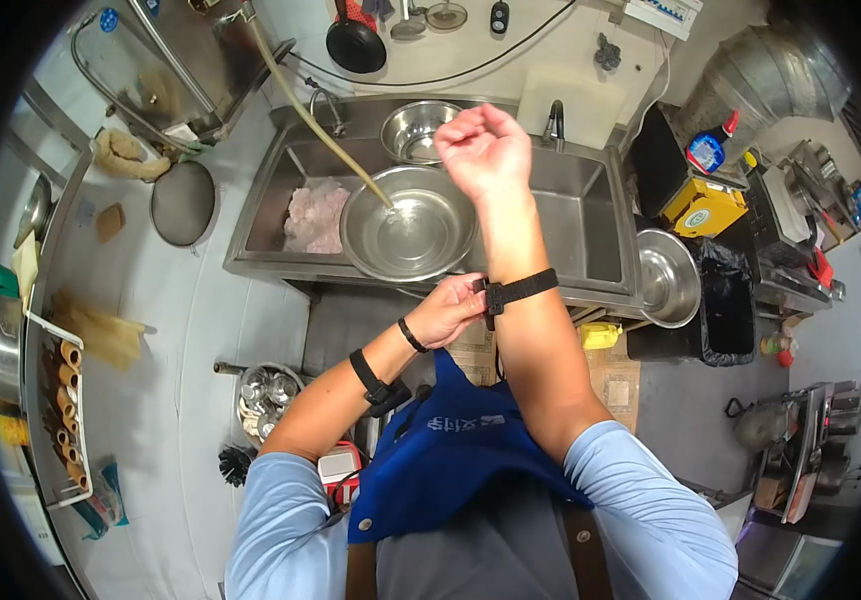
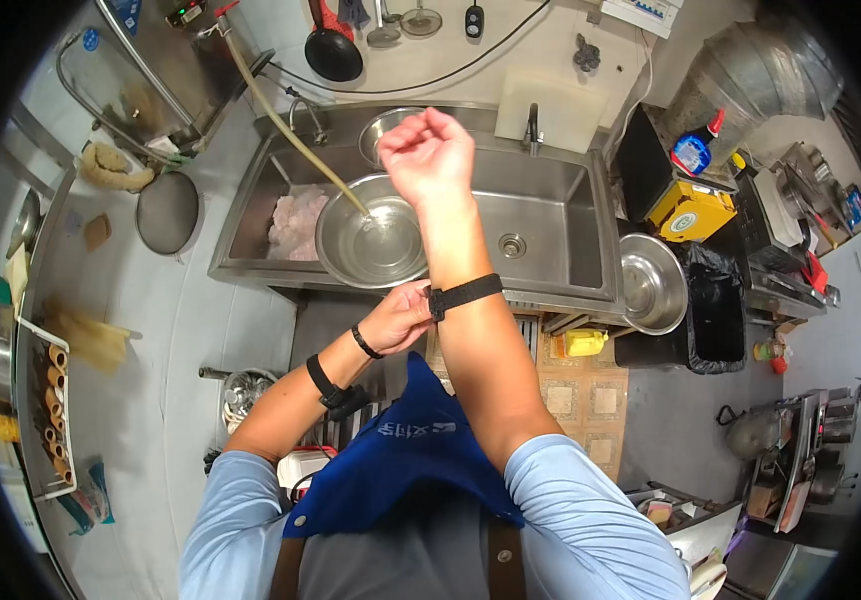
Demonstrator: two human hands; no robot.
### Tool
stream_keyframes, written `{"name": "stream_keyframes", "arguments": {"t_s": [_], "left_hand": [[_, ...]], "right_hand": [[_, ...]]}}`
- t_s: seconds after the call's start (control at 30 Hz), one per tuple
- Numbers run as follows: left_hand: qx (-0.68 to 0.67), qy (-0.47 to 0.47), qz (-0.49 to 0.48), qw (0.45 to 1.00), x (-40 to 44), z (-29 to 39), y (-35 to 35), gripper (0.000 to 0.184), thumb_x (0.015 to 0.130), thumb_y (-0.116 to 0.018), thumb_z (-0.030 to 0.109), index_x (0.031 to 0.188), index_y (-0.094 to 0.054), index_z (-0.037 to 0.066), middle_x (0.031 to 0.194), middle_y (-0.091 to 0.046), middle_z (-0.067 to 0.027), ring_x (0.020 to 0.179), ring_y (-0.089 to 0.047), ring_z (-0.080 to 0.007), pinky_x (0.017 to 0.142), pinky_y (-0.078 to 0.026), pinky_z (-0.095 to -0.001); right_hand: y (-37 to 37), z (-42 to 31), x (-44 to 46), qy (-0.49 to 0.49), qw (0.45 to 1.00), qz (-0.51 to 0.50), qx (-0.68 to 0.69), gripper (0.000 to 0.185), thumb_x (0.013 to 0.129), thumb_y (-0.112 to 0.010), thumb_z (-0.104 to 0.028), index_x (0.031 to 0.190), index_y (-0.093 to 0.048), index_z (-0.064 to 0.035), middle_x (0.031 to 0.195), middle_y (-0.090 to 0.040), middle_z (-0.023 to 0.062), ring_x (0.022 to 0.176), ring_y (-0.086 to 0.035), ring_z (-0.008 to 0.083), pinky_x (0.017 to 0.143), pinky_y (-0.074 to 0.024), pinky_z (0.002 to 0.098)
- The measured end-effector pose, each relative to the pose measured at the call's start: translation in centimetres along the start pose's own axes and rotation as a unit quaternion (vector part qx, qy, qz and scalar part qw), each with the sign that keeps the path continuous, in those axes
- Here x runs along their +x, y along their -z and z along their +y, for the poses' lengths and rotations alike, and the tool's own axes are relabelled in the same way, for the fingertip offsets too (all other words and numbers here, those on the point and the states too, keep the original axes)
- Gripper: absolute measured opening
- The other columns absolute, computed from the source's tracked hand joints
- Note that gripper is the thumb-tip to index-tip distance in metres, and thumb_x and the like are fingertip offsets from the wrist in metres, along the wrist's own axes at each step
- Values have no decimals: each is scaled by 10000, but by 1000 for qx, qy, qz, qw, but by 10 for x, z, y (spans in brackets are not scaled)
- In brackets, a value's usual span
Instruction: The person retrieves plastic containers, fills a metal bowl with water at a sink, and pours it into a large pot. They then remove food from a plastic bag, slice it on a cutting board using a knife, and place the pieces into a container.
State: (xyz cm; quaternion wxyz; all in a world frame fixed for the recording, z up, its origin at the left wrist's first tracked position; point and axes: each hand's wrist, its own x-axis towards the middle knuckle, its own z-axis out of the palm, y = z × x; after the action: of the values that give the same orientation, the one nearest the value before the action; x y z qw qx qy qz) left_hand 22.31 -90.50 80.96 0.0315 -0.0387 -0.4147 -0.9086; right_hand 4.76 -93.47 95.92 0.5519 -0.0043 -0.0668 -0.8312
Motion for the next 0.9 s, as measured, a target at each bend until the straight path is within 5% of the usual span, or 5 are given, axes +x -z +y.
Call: {"name": "stream_keyframes", "arguments": {"t_s": [0.13,0.2,0.4,0.6,0.9], "left_hand": [[32,38,-14,999,-6,3,-15,507,1041,-642,245,1435,-503,-42,1400,-622,-114,1296,-592,-205,1113,-469,-365],[38,42,7,998,-3,1,-20,479,1050,-630,258,1429,-522,-14,1375,-630,-84,1246,-613,-164,1076,-489,-325],[112,56,20,992,15,21,-20,449,1051,-632,256,1431,-532,39,1319,-655,-12,1165,-632,-101,1000,-523,-275],[403,-53,124,905,9,35,19,398,1038,-653,348,1305,-604,56,1226,-676,-13,1134,-622,-116,973,-514,-303],[917,-214,207,266,-21,167,34,296,839,-755,180,1109,-691,77,1135,-671,-73,1182,-595,-283,1102,-413,-510]], "right_hand": [[-10,0,2,259,861,17,-437,148,952,-610,-171,886,-575,-43,674,-536,22,545,-462,149,525,-407,339],[-5,14,-5,451,415,28,-789,191,901,-725,-239,818,-624,-100,588,-615,17,534,-623,221,529,-484,404],[21,2,-5,411,148,-92,-895,167,858,-715,-214,885,-617,-81,778,-694,115,690,-692,340,602,-546,457],[36,-4,-17,295,189,-111,-930,185,876,-703,-231,961,-638,-80,887,-715,133,794,-697,376,664,-538,489],[88,-30,-74,105,258,-120,-953,214,880,-703,-217,1009,-643,-57,891,-699,152,786,-685,384,694,-535,472]]}}
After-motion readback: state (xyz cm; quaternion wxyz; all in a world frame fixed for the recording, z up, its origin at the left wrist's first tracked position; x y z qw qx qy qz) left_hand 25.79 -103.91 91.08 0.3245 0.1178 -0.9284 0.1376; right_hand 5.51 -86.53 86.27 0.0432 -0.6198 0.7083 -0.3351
